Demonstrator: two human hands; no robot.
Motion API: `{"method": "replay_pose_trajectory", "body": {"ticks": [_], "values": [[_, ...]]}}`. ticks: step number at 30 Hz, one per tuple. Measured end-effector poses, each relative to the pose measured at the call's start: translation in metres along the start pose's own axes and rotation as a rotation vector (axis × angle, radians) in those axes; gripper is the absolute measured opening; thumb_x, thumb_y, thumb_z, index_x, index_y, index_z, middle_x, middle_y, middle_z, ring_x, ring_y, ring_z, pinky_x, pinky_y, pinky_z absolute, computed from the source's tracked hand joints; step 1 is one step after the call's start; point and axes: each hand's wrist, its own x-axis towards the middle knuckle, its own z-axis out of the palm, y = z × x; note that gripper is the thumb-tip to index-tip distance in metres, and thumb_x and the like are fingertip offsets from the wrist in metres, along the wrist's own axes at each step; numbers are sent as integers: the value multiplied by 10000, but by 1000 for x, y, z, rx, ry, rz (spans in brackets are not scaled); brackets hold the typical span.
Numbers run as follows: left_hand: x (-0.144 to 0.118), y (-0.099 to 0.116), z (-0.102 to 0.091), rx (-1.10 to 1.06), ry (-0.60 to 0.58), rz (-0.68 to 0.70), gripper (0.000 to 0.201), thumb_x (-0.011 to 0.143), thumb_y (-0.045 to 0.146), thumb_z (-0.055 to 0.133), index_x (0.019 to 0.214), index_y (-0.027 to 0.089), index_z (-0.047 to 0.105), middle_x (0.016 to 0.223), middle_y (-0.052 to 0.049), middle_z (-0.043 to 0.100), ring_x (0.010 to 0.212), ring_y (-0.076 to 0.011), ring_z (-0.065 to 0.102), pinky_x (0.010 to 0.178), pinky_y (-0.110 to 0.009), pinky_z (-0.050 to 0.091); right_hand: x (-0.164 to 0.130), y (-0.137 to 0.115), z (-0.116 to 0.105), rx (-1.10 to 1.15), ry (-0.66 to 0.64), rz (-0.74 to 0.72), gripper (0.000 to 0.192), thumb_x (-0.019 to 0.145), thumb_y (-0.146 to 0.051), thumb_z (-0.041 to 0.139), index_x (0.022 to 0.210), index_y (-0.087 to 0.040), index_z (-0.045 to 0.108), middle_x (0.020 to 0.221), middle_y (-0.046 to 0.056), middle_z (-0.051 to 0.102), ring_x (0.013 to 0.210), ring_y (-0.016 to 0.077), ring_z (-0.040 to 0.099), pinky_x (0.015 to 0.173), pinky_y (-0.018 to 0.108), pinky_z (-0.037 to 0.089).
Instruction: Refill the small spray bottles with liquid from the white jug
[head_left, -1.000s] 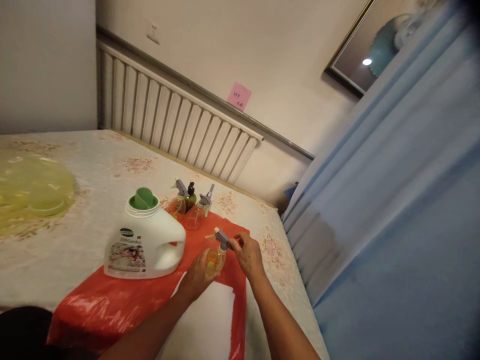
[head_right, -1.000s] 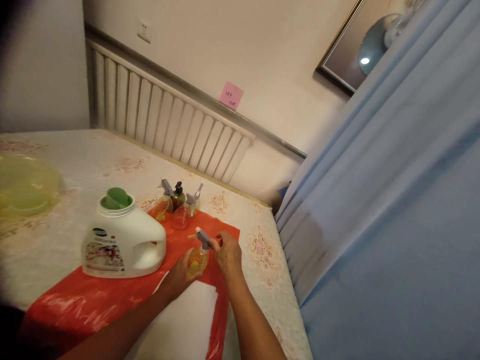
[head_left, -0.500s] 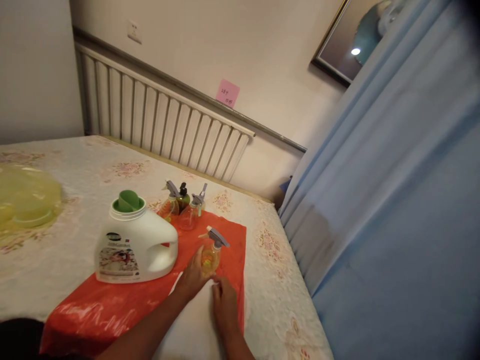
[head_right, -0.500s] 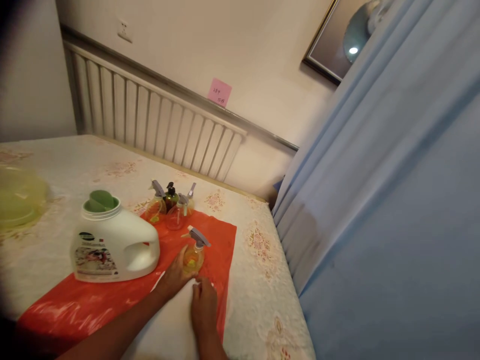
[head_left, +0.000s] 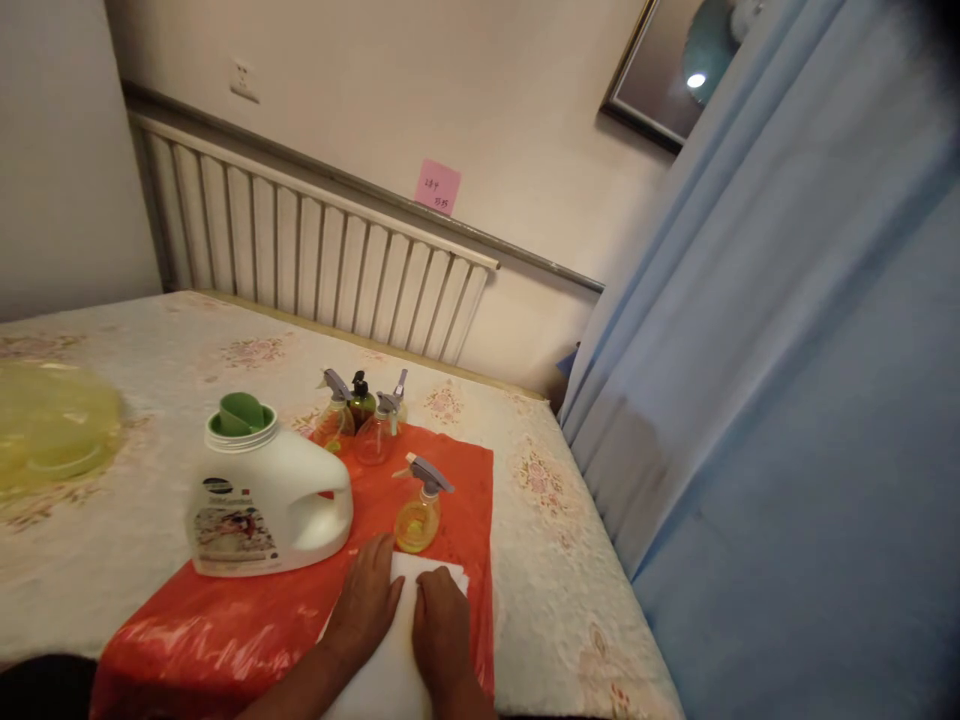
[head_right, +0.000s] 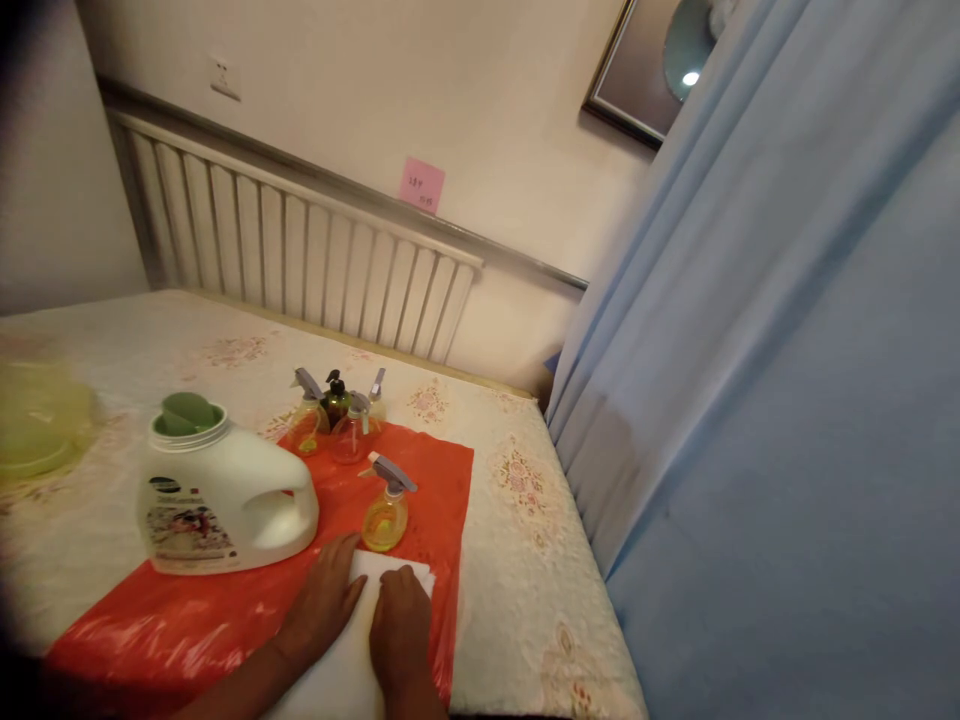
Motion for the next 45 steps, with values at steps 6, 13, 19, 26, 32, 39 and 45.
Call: {"method": "replay_pose_trajectory", "body": {"ticks": [6, 13, 19, 26, 32, 39, 45], "values": [[-10, 7, -11, 115, -72, 152, 282, 889, 232, 516, 1131, 157, 639, 1230, -147, 658, 1200, -311, 579, 1111, -518, 431, 0, -1, 0, -32, -1, -16, 204, 852, -78, 434, 749, -234, 516, 741, 27, 598, 679, 202, 565, 619, 305, 398], [-8, 8, -14, 196, -105, 155, 312, 901, 215, 505, 1167, 138, 648, 1262, -159, 656, 1217, -313, 579, 1090, -523, 459, 2, -3, -2, -29, 12, -19, 216, 864, -82, 426, 740, -233, 519, 727, 27, 600, 670, 207, 568, 613, 312, 398], [-8, 8, -14, 205, -132, 139, 336, 905, 224, 498, 1185, 123, 653, 1279, -172, 656, 1231, -319, 577, 1106, -528, 445, 2, -5, -7, -7, 21, -13, 208, 878, -100, 427, 748, -233, 520, 730, 22, 599, 667, 200, 567, 619, 306, 409], [-5, 11, -19, 168, -153, 127, 325, 893, 208, 499, 1166, 133, 659, 1259, -157, 657, 1224, -299, 575, 1108, -492, 446, 3, -5, -8, 10, 15, -1, 218, 863, -68, 425, 777, -232, 540, 752, 24, 603, 686, 199, 572, 634, 300, 417], [-4, 11, -21, 138, -167, 112, 310, 894, 209, 490, 1141, 148, 666, 1254, -148, 658, 1219, -289, 571, 1106, -484, 439, 1, -4, -6, 17, 5, 0, 228, 863, -61, 418, 784, -230, 549, 756, 28, 605, 695, 203, 572, 640, 303, 417], [-2, 10, -26, 138, -193, 116, 309, 895, 226, 497, 1143, 164, 671, 1236, -140, 684, 1201, -293, 593, 1101, -493, 436, 2, -4, -7, 50, 12, 5, 216, 872, -86, 428, 751, -232, 531, 740, 24, 595, 685, 203, 560, 637, 299, 419], [-2, 8, -27, 140, -190, 124, 321, 905, 241, 494, 1167, 167, 664, 1261, -139, 680, 1225, -294, 587, 1117, -495, 422, 3, -6, -8, 117, 6, 63, 229, 864, -102, 424, 756, -228, 581, 752, 41, 638, 705, 216, 605, 650, 309, 453]]}}
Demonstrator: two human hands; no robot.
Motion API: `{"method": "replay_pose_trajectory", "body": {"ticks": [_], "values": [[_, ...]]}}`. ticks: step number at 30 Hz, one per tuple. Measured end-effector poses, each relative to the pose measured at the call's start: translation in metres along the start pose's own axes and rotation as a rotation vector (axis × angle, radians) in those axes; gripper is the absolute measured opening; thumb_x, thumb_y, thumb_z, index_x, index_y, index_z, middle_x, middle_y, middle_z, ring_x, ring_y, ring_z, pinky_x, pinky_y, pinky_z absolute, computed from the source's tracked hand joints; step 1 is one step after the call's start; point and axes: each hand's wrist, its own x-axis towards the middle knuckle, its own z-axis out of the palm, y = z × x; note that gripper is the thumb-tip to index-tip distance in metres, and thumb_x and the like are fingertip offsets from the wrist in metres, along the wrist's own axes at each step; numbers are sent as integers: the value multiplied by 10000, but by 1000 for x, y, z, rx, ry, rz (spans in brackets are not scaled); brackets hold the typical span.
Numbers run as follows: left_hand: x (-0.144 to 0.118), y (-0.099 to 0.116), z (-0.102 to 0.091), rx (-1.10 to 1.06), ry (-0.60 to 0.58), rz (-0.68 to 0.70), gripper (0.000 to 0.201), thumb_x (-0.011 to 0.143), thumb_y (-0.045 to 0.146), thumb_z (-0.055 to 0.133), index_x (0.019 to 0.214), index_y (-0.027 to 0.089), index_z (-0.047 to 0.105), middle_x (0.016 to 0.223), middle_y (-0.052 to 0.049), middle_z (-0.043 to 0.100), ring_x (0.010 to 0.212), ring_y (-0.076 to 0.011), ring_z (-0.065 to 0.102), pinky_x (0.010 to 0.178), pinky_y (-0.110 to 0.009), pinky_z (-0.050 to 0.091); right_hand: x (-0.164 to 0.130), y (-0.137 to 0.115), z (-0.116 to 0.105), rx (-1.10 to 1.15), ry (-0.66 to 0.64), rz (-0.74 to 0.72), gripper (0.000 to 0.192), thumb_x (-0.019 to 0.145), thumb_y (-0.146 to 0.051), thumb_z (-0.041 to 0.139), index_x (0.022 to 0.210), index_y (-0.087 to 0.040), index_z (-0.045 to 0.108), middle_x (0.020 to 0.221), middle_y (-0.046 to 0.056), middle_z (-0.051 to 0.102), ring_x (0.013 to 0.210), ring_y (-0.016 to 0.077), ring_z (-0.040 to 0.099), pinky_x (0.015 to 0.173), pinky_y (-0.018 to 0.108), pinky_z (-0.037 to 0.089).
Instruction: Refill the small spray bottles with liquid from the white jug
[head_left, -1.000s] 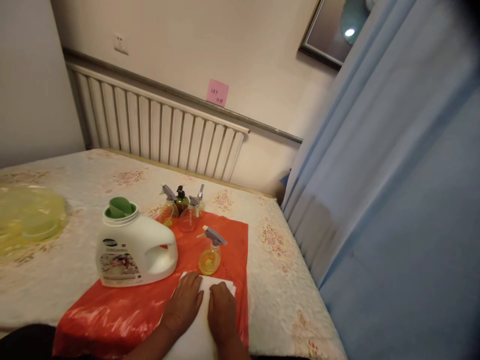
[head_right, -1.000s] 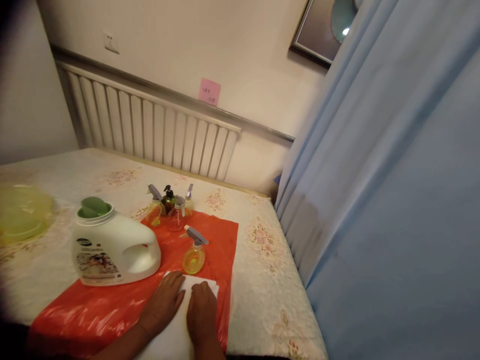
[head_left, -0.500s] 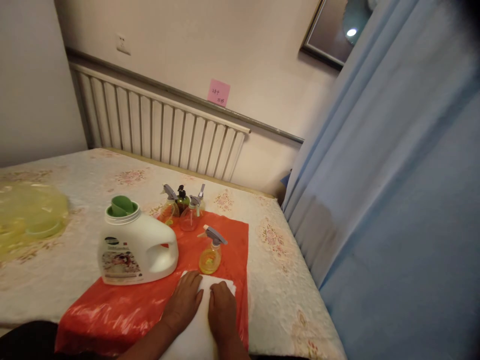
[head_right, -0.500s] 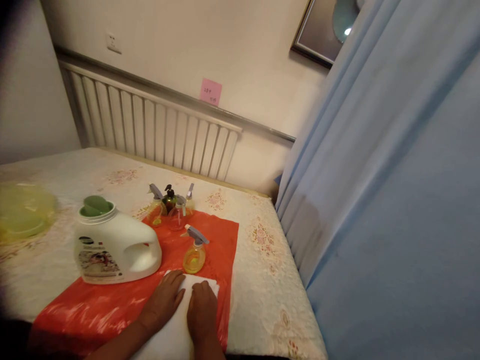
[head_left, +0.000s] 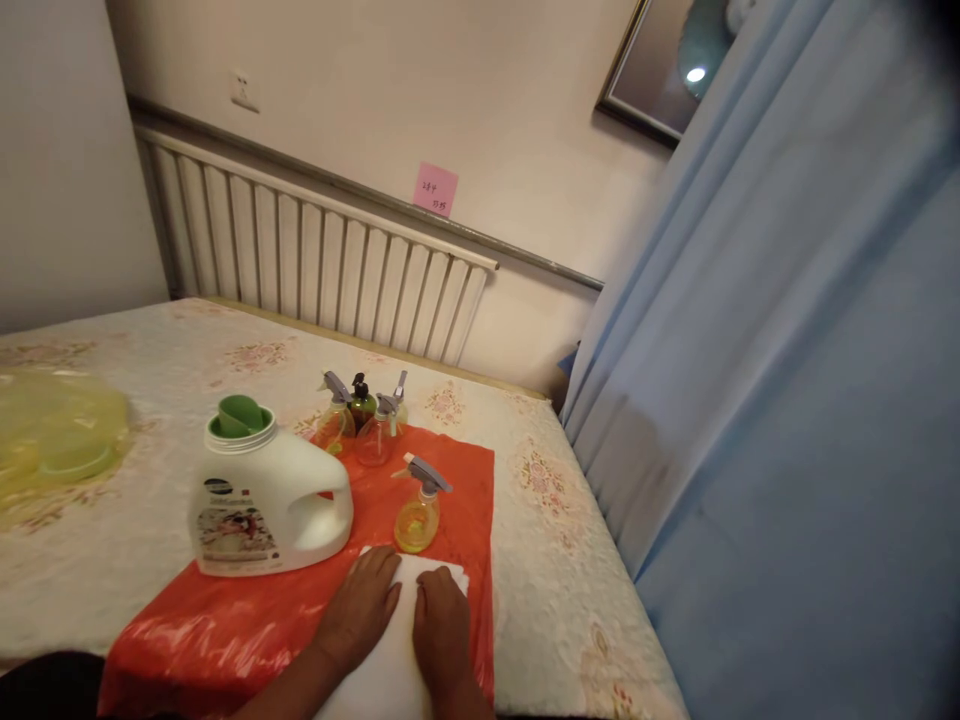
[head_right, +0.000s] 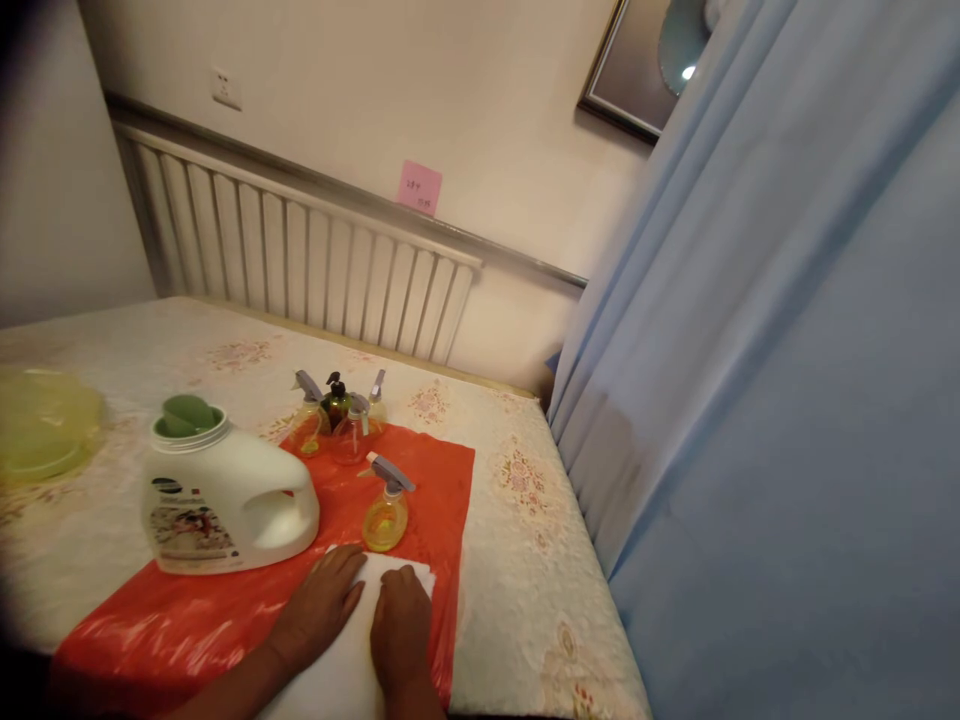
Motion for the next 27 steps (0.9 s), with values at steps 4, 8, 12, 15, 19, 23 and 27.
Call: {"method": "replay_pose_trajectory", "body": {"ticks": [4, 8, 12, 15, 19, 23, 27], "values": [[-1, -2, 2, -4, 13, 4, 320, 901, 232, 495, 1171, 176, 658, 1259, -133, 680, 1223, -291, 590, 1102, -502, 441, 10, -2, -7, 79, 3, 96, 224, 809, -76, 464, 780, -227, 628, 740, 17, 687, 669, 189, 646, 619, 271, 467], [-1, -5, 3, -4, 25, 20, 309, 901, 232, 499, 1164, 198, 658, 1273, -122, 678, 1226, -290, 592, 1099, -515, 448, 38, 1, -17, 151, 33, 198, 217, 816, -89, 473, 765, -214, 644, 672, -6, 695, 609, 167, 650, 568, 242, 466], [-2, -6, 4, 1, 34, 26, 324, 898, 217, 499, 1177, 177, 658, 1261, -130, 687, 1220, -293, 601, 1108, -509, 447, 73, 1, -22, 185, 84, 251, 104, 830, -181, 566, 867, -185, 663, 733, 15, 708, 635, 171, 652, 607, 253, 495], [-3, -7, 6, 9, 42, 22, 324, 895, 219, 503, 1178, 186, 658, 1268, -125, 688, 1226, -299, 603, 1107, -519, 451, 96, -4, -19, 189, 122, 248, 242, 811, -275, 655, 1026, -165, 666, 915, 78, 731, 803, 215, 674, 732, 304, 524], [-3, -7, 6, 16, 52, 12, 315, 889, 216, 514, 1169, 210, 658, 1280, -115, 685, 1233, -293, 605, 1105, -515, 456, 115, -16, -10, 173, 149, 253, 311, 770, -354, 713, 1008, -158, 677, 988, 132, 726, 932, 281, 660, 846, 383, 510], [-3, -6, 6, 17, 42, 1, 318, 894, 221, 504, 1170, 199, 662, 1278, -124, 685, 1224, -293, 613, 1090, -511, 474, 125, -25, -5, 174, 128, 283, 251, 767, -337, 696, 926, -143, 708, 909, 145, 736, 889, 291, 676, 822, 383, 512], [-3, -7, 6, 6, 9, -15, 341, 908, 241, 483, 1191, 180, 665, 1305, -144, 671, 1244, -307, 602, 1099, -527, 466, 132, -28, -9, 199, 73, 299, 207, 732, -292, 709, 868, -140, 741, 823, 122, 748, 784, 270, 691, 710, 334, 516]]}}
